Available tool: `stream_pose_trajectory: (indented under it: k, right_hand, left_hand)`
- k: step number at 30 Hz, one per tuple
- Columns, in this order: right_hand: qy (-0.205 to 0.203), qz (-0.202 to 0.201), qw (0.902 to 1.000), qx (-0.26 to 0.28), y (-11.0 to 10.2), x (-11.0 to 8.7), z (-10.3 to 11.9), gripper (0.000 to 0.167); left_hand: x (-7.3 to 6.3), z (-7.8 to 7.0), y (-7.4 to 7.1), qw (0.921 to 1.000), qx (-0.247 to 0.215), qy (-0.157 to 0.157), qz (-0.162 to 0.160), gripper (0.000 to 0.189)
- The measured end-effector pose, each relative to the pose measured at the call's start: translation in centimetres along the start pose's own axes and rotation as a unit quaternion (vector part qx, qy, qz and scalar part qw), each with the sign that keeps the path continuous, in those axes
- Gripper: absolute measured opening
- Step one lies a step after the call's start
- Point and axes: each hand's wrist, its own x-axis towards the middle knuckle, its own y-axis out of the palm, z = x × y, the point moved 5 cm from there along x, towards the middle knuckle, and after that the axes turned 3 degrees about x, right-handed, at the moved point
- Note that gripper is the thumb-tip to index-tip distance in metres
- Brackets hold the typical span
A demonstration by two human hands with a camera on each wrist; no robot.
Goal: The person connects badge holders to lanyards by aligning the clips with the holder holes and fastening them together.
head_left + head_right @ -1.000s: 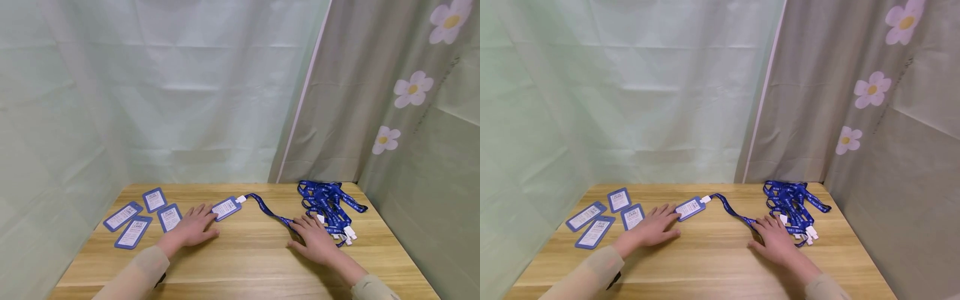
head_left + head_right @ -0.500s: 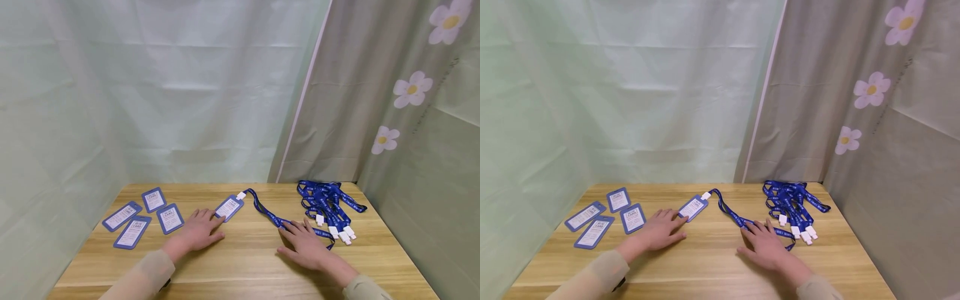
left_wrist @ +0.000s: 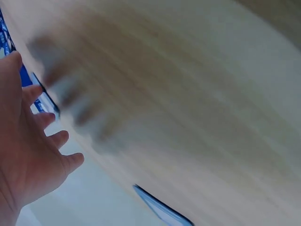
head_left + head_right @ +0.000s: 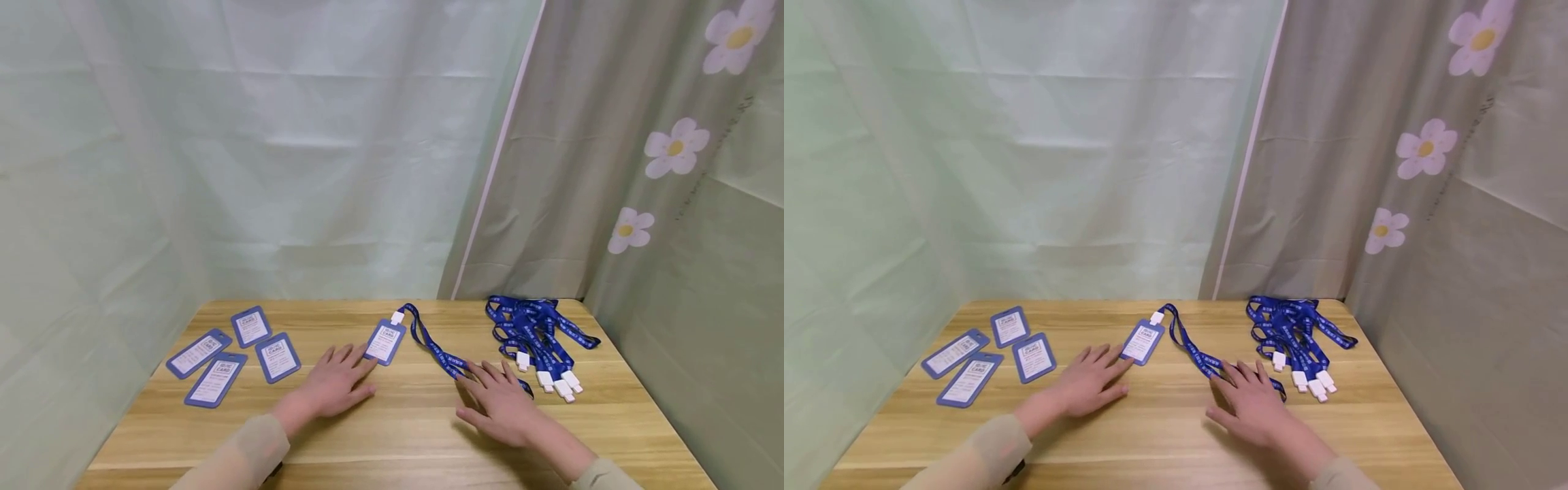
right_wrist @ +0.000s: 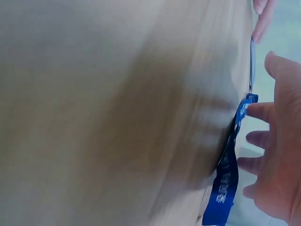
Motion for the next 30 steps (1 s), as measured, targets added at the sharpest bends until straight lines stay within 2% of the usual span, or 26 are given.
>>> stream_pose_trajectory:
  k: [4,9,17,22,30]
  right_hand:
    - [0.02,0.037,0.9991,0.011,0.3,-1.0,-0.4,0.072]
    - [0.022,0.027,0.9991,0.024,0.7,-0.6,-0.3,0.072]
    - [0.037,0.014,0.999,0.019,1.0,2.0,-0.6,0.072]
    - [0.042,0.012,0.9989,0.017,0.6,3.6,-0.7,0.064]
    - [0.08,-0.003,0.9967,0.011,0.3,6.1,-0.6,0.053]
  left_hand:
    - [0.1,0.0,0.1,0.9998,-0.008,0.005,0.018,0.065]
    - [1.4,-1.6,0.3,0.9995,-0.012,0.01,0.029,0.065]
    - [3.7,-4.1,0.7,0.9997,-0.013,0.014,0.018,0.064]
    - [4.8,-5.0,0.7,0.9996,-0.015,0.005,0.022,0.063]
    - [6.2,-6.2,0.8,0.9994,-0.013,-0.011,0.029,0.064]
